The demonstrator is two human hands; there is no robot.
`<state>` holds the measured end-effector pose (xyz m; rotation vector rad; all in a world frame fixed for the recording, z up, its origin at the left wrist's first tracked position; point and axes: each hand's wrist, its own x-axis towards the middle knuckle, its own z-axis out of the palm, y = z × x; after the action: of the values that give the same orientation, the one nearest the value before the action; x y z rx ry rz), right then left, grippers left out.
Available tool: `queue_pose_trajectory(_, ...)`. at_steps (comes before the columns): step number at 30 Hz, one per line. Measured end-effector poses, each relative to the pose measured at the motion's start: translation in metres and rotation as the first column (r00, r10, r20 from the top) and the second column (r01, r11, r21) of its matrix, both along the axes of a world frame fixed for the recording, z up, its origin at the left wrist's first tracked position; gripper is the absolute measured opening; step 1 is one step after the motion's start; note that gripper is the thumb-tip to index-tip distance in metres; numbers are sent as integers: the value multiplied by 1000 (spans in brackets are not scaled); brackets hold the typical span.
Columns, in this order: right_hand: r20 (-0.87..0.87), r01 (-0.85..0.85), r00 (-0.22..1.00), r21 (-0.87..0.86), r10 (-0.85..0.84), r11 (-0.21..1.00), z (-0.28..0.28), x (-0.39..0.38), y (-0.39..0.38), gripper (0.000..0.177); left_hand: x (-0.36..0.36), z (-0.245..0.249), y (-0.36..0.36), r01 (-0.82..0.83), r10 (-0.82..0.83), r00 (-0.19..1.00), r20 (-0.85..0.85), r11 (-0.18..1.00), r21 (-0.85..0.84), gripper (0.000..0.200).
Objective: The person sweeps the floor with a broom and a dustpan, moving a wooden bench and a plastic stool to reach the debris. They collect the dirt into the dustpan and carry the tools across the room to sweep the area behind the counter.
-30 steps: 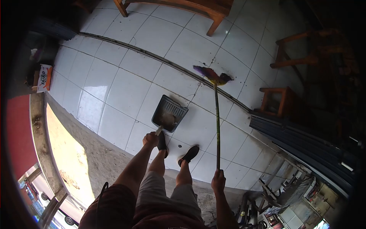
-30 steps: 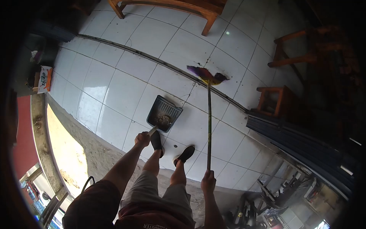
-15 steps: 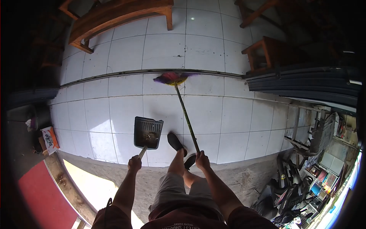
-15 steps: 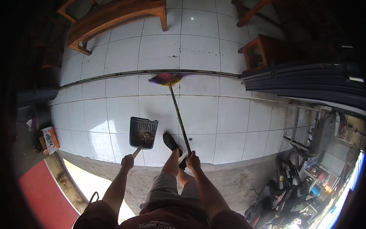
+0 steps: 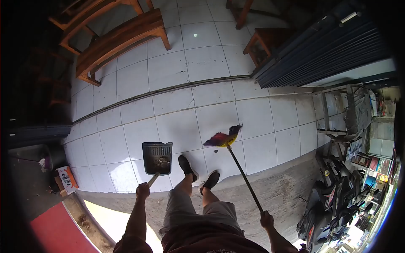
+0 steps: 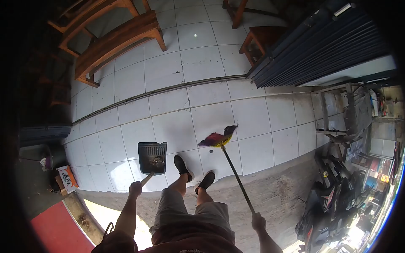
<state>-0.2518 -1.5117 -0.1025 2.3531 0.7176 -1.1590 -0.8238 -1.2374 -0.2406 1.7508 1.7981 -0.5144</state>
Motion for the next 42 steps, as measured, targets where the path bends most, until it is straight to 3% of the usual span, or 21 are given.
queue_pose_trajectory(1,6,60,998,71,-61,996,-12,-13,16,35,10,16,8,-73,73,997,-5,996,-49,26)
queue_pose_trajectory(3,-9,83,996,313,-84,946,-75,-34,50,27,10,14,21,-402,417,908,48,897,-183,26)
queue_pose_trajectory(6,-85,200,980,477,-182,856,-148,-62,178,28,5,13,43,-401,430,892,142,896,-192,22)
queue_pose_trajectory(7,-91,208,978,476,-187,854,-173,-64,221,30,-24,-18,39,-217,229,944,237,973,-76,24)
queue_pose_trajectory(10,-90,208,978,436,-188,876,-200,-60,314,34,-3,21,77,-88,101,993,59,976,-197,26)
queue_pose_trajectory(11,-75,200,980,299,-186,933,-187,-60,318,31,4,33,88,-83,95,994,57,978,-192,26)
queue_pose_trajectory(13,-38,133,991,218,-128,967,-179,-62,256,32,1,37,102,-58,74,995,69,977,-203,27)
queue_pose_trajectory(15,-77,174,982,10,-173,985,-152,-74,124,36,-6,31,114,5,13,993,121,989,-149,30)
queue_pose_trajectory(18,-12,182,977,-487,-215,854,-1,-111,-45,43,4,37,139,63,-41,994,105,976,-210,34)
queue_pose_trajectory(21,72,198,979,-580,-193,790,104,-132,-128,40,18,37,142,88,-70,990,123,984,-155,35)
queue_pose_trajectory(23,149,273,962,-479,-229,834,152,-157,-165,35,11,20,140,141,-128,988,86,978,-155,35)
queue_pose_trajectory(24,176,330,944,-428,-281,841,163,-167,-180,33,20,21,138,116,-107,983,151,992,-53,33)
queue_pose_trajectory(25,139,195,978,-334,-157,922,167,-175,-183,31,44,40,147,113,-95,988,121,981,-155,31)
queue_pose_trajectory(27,249,404,905,-253,-345,879,158,-176,-142,29,48,27,148,101,-79,991,104,970,-219,28)
queue_pose_trajectory(30,218,439,883,-65,-416,896,71,-152,-70,26,50,9,140,69,-33,987,155,970,-231,26)
queue_pose_trajectory(32,163,445,856,250,-490,860,-14,-125,-18,32,56,2,134,44,2,980,197,973,-226,25)
queue_pose_trajectory(35,40,433,872,404,-488,806,-116,-59,109,33,71,25,125,34,13,987,162,959,-282,25)
queue_pose_trajectory(37,40,347,904,514,-426,784,-178,-4,191,33,73,40,117,321,-295,927,233,944,-79,25)
queue_pose_trajectory(40,-8,288,950,399,-311,871,-189,69,298,41,69,49,95,24,17,981,195,978,-205,27)
queue_pose_trajectory(41,12,284,952,332,-305,899,-185,78,302,45,67,49,87,-105,150,975,161,961,-256,30)
queue_pose_trajectory(42,-3,268,960,286,-279,920,-185,77,280,46,58,48,77,-111,153,978,141,957,-269,30)
